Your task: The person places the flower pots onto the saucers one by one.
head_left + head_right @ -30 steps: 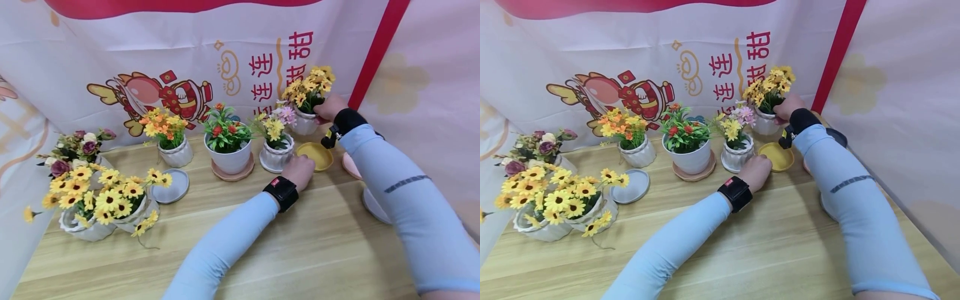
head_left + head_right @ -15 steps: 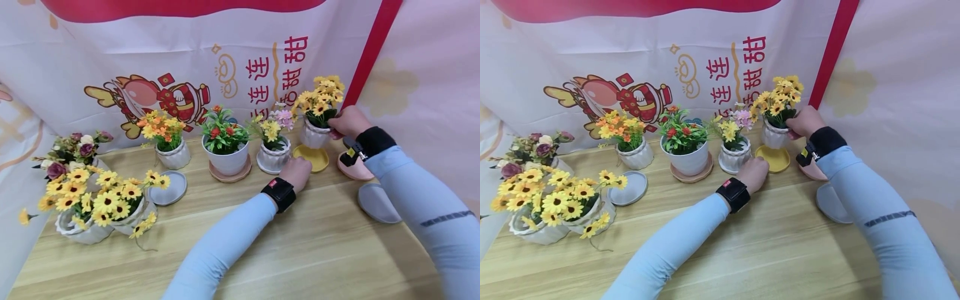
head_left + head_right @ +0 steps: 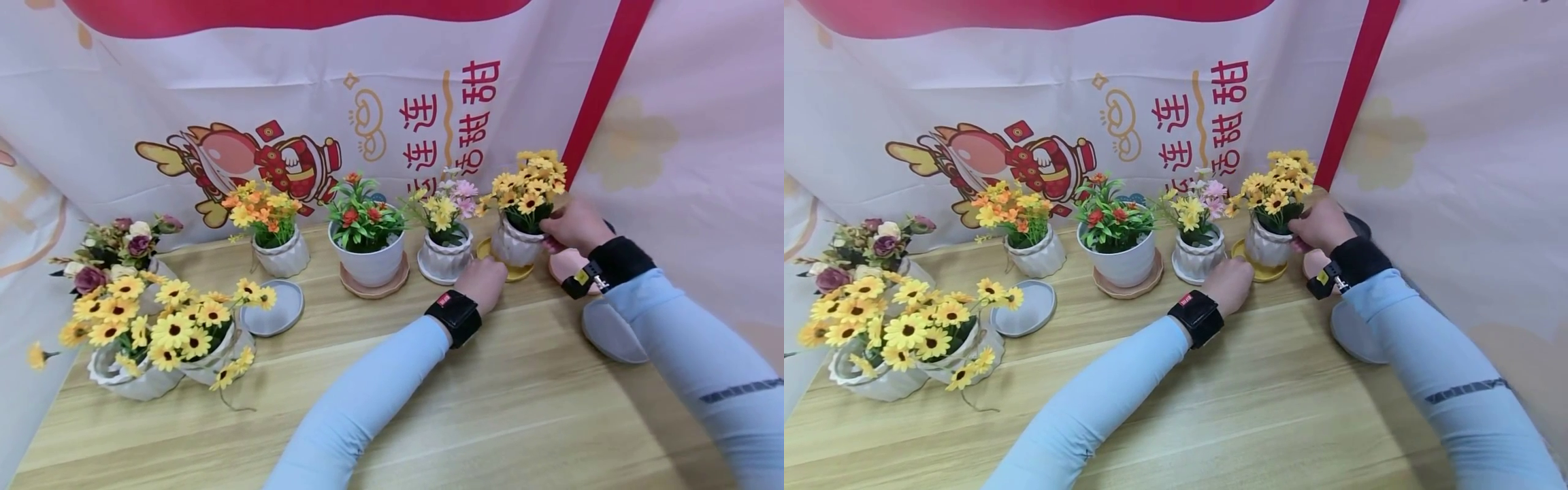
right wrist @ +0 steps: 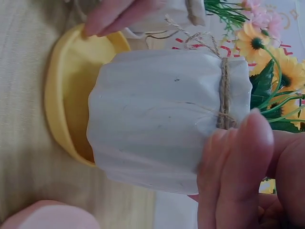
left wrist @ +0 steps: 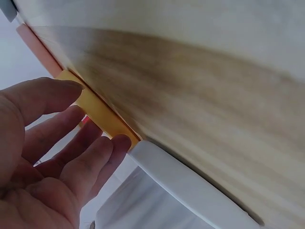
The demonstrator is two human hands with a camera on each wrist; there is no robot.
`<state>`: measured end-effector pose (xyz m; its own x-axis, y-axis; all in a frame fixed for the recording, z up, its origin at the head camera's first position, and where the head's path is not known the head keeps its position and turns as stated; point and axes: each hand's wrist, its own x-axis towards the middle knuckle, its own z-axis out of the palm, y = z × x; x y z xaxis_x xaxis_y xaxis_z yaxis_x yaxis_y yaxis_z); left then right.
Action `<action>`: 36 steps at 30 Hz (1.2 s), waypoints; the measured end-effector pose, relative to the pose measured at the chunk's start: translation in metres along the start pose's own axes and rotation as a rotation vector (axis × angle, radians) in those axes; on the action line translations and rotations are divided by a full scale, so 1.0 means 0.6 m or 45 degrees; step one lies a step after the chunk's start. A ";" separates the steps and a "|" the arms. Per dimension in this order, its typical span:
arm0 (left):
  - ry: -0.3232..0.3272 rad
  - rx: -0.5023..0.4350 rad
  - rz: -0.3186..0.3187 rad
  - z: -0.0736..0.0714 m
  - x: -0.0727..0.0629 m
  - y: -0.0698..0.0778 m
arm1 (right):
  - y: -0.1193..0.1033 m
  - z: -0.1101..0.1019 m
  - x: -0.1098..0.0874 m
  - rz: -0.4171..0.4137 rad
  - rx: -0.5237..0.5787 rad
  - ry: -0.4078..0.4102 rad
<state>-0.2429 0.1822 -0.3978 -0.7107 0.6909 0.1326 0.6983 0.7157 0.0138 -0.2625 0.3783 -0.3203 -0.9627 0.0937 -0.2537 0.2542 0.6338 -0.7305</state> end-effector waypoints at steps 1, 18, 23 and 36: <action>0.001 0.000 -0.002 0.001 0.000 0.000 | 0.003 0.001 0.000 0.005 -0.004 -0.005; 0.004 -0.004 0.004 0.001 0.002 0.000 | 0.009 0.018 0.007 0.053 -0.002 -0.037; 0.007 -0.005 0.010 0.001 0.000 -0.001 | 0.013 0.025 0.010 0.044 0.019 -0.053; -0.005 0.016 -0.016 -0.002 -0.002 0.005 | 0.015 0.035 0.011 0.057 -0.024 -0.047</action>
<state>-0.2396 0.1835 -0.3968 -0.7198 0.6821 0.1289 0.6881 0.7256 0.0031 -0.2647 0.3684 -0.3416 -0.9462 0.0942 -0.3095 0.2949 0.6442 -0.7057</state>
